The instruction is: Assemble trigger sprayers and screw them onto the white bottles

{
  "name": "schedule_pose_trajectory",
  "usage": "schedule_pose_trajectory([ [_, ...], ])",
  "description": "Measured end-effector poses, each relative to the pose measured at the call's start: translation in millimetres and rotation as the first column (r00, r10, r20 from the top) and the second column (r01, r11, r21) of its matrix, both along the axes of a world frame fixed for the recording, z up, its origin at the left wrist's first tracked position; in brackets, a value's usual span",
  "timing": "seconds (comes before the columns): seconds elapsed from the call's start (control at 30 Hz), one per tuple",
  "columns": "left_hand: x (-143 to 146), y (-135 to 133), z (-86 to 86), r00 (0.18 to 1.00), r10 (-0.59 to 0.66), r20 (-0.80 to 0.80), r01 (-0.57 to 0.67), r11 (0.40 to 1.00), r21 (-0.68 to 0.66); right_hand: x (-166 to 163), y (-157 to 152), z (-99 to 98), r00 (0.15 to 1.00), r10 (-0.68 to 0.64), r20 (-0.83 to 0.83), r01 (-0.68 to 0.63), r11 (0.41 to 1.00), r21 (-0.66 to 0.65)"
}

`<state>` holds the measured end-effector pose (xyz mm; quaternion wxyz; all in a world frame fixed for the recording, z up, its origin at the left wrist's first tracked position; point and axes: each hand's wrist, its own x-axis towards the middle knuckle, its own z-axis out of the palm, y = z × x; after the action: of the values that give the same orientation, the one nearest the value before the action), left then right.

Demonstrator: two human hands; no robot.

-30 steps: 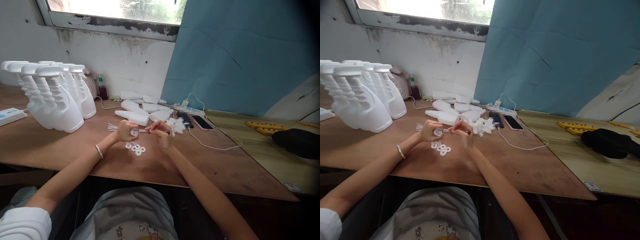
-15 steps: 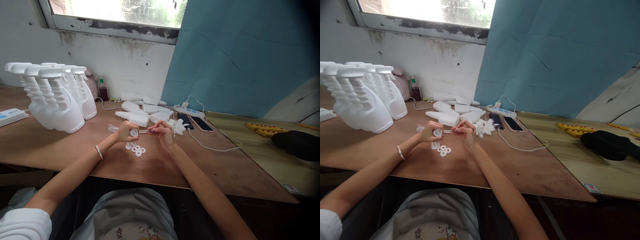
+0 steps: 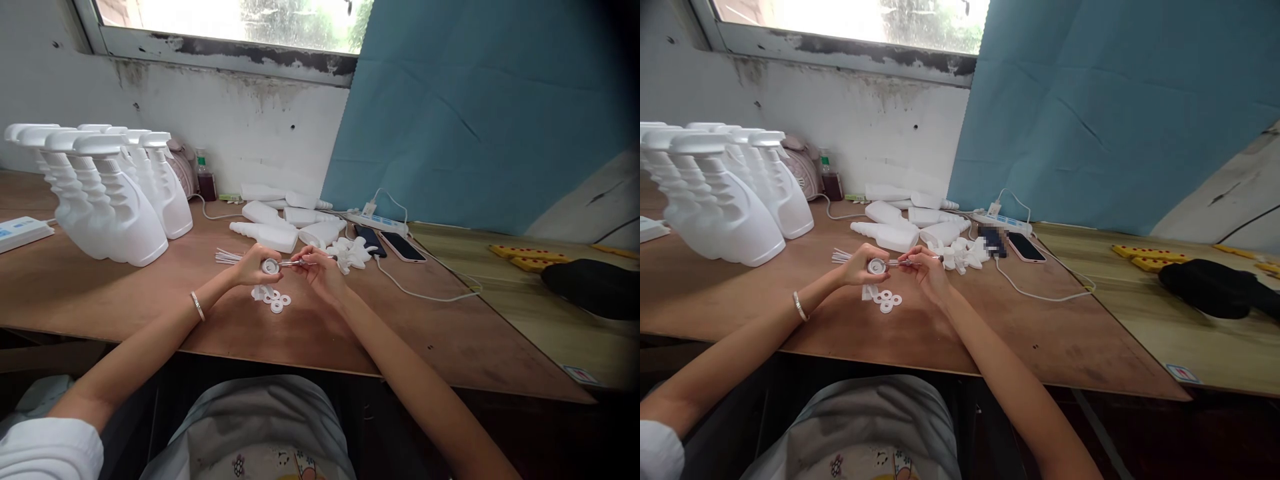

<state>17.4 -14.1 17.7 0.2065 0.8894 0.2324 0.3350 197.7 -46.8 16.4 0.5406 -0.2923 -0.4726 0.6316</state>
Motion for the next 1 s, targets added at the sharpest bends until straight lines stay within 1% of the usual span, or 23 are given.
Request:
schedule_pose_trajectory([
  [0.1,3,-2,0.2,0.999,0.03,-0.024,-0.03,1.0,0.001,-5,-1,-1.5,1.0,-0.004,0.005,0.004,1.0,0.002],
  [0.23,8,-5,0.0,0.988,0.12,-0.101,-0.111,0.989,0.093,-12,-3,-5.0,0.995,0.004,0.104,-0.007,1.0,0.028],
  [0.3,9,-5,-1.1,0.973,0.184,-0.143,-0.165,0.977,0.136,-13,-5,-5.6,0.981,-0.049,0.188,0.034,0.996,0.086],
  [0.4,9,-4,-2.7,0.945,0.269,-0.185,-0.235,0.954,0.187,-14,-8,-4.6,0.936,-0.189,0.299,0.123,0.966,0.226],
  [0.5,9,-3,-2.7,0.932,0.284,-0.224,-0.239,0.948,0.208,-16,-10,-4.3,0.908,-0.266,0.322,0.15,0.927,0.342],
  [0.63,9,-4,-1.2,0.92,0.283,-0.27,-0.229,0.95,0.214,-17,-9,-9.0,0.874,-0.319,0.367,0.143,0.89,0.432],
  [0.7,9,-4,-0.7,0.919,0.276,-0.281,-0.22,0.952,0.213,-17,-7,-11.3,0.861,-0.328,0.387,0.135,0.883,0.449],
  [0.8,8,-5,-0.4,0.917,0.267,-0.296,-0.21,0.955,0.21,-17,-6,-11.0,0.869,-0.311,0.385,0.12,0.887,0.445],
  [1.0,8,-4,-0.8,0.913,0.271,-0.306,-0.213,0.955,0.207,-16,-8,-3.5,0.921,-0.195,0.338,0.069,0.934,0.351],
])
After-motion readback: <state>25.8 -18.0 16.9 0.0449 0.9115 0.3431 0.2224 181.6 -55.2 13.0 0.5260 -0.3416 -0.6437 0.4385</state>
